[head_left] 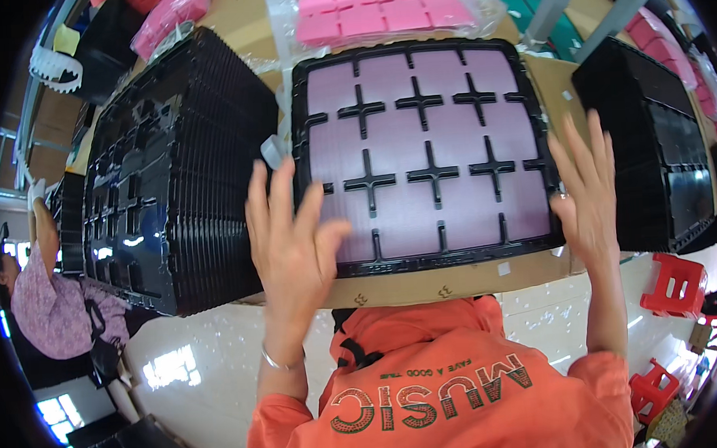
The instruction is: The person assembles plastic components by applying adhesive strips to black plastic trays and inserting foam panels into them by hand.
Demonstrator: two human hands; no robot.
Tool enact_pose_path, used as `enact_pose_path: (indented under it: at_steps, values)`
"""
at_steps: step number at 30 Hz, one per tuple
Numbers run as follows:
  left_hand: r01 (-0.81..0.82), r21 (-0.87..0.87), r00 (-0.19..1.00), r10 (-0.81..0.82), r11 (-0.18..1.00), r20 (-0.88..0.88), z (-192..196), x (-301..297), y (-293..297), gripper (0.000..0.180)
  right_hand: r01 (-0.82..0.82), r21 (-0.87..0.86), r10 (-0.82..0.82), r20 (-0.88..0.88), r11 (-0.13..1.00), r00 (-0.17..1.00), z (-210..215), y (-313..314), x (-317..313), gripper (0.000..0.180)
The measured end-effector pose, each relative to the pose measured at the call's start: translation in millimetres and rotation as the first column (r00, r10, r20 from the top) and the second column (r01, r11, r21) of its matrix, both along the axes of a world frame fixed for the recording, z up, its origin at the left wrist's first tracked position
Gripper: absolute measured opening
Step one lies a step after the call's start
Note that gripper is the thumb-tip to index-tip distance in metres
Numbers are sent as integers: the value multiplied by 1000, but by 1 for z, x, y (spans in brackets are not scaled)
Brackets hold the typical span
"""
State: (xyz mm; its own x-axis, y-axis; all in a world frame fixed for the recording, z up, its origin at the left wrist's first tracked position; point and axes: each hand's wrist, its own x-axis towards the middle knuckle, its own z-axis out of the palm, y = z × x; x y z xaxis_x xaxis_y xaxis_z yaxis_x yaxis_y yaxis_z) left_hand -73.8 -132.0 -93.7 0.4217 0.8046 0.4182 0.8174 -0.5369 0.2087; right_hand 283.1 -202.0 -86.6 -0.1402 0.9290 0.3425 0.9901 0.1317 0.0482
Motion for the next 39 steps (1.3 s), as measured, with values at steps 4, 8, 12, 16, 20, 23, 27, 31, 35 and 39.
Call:
enact_pose_path:
  at_steps: [4,8,12,16,20,23,27,31,35,39]
  values:
    - [18,82,999,-13,997,-51,-7,29,87,44,18,93,-24,69,995,997,-17,89,12,56]
    - [-49,-215,972,-4,975,-237,-28,42,135,59,36,-24,-34,83,999,996,-41,133,11,60]
    - [-164,-201,966,116,966,-231,-45,35,142,60,208,-116,-195,110,971,975,-44,142,19,65]
    - [-240,-152,953,203,959,-224,-50,34,149,59,173,-68,-157,196,983,968,-45,144,18,67]
    - [-116,-82,971,96,990,-217,-50,38,151,54,118,-39,-107,214,992,971,-48,148,12,67]
    - [-141,-57,965,124,988,-230,-47,36,142,51,56,-7,-55,115,998,992,-46,146,13,67]
    - [-241,-63,928,211,969,-307,-43,37,135,52,157,-10,-153,182,987,971,-46,139,11,65]
    - [-273,-86,920,235,958,-313,-43,43,143,58,106,-11,-104,126,994,987,-51,137,5,67]
    - [-287,-107,915,239,952,-325,-40,44,145,61,202,-10,-198,158,979,967,-50,139,7,65]
    - [-261,61,947,268,963,-180,-32,39,126,53,198,107,-212,152,974,965,-40,126,15,62]
